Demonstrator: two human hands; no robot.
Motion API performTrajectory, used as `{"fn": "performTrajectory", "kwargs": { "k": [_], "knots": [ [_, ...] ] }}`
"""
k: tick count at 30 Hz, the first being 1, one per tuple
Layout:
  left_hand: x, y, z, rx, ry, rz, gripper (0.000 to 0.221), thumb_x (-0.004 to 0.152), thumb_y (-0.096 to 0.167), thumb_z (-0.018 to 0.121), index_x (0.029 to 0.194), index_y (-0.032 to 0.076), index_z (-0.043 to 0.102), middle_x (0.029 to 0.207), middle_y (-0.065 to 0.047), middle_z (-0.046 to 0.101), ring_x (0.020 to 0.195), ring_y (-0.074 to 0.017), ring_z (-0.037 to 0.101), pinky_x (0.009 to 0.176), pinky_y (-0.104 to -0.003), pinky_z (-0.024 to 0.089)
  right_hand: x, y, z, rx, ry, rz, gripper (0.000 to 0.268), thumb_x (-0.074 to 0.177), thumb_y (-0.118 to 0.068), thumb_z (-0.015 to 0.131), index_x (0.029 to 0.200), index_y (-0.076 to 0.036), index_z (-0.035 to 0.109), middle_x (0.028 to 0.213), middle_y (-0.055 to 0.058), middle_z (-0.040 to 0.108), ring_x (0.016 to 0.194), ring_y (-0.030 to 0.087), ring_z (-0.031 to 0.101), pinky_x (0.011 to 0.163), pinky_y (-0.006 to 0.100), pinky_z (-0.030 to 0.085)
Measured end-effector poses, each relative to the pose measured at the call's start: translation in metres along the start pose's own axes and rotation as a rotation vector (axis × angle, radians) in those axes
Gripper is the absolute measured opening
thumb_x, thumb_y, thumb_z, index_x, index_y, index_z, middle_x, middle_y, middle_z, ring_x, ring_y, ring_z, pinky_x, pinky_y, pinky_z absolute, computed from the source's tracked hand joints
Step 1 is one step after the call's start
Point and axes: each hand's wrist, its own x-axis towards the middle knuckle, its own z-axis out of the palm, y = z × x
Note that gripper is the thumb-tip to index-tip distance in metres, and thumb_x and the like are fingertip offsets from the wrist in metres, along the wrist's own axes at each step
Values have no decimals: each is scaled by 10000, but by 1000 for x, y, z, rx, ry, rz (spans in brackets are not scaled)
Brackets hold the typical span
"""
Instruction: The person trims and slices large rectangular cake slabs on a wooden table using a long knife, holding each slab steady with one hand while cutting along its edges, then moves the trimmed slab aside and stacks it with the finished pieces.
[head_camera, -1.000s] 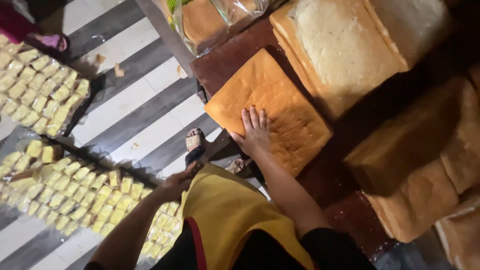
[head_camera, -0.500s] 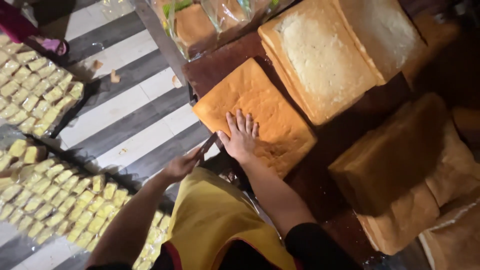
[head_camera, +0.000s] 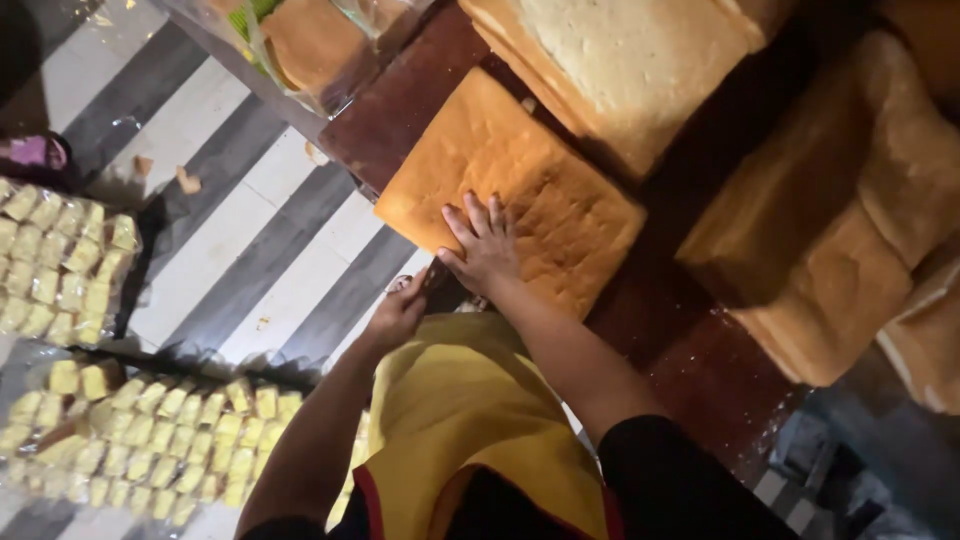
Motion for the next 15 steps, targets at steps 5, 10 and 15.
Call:
{"fn": "performTrajectory", "kwargs": {
  "k": [5, 10, 15],
  "knots": [
    [-35, -7, -13, 72, -82, -295, 626, 966, 122, 540, 1566, 264, 427, 738, -37, 615, 643, -121, 568, 643, -316, 527, -6, -8, 2, -26, -8, -16, 737, 929, -658, 523, 1570, -312, 407, 1680, 125, 214, 1529, 459, 127, 1209, 647, 105],
    [28, -34, 10, 144, 14, 228, 548, 1025, 67, 578, 1553, 91, 431, 1272, -154, 671, 1102, -201, 663, 916, -353, 503, -9, -5, -7, -3, 19, -38, 681, 946, -647, 516, 1548, -337, 445, 1673, 127, 256, 1530, 475, 144, 1208, 638, 123],
    [0, 56, 3, 172, -98, -399, 609, 1008, 139, 518, 1606, 187, 414, 1145, -205, 724, 989, -319, 669, 887, -372, 527, -5, 3, 2, 52, 61, -42, 651, 934, -564, 549, 1541, -343, 466, 1683, 98, 293, 1560, 412, 180, 1248, 616, 130]
  ]
}}
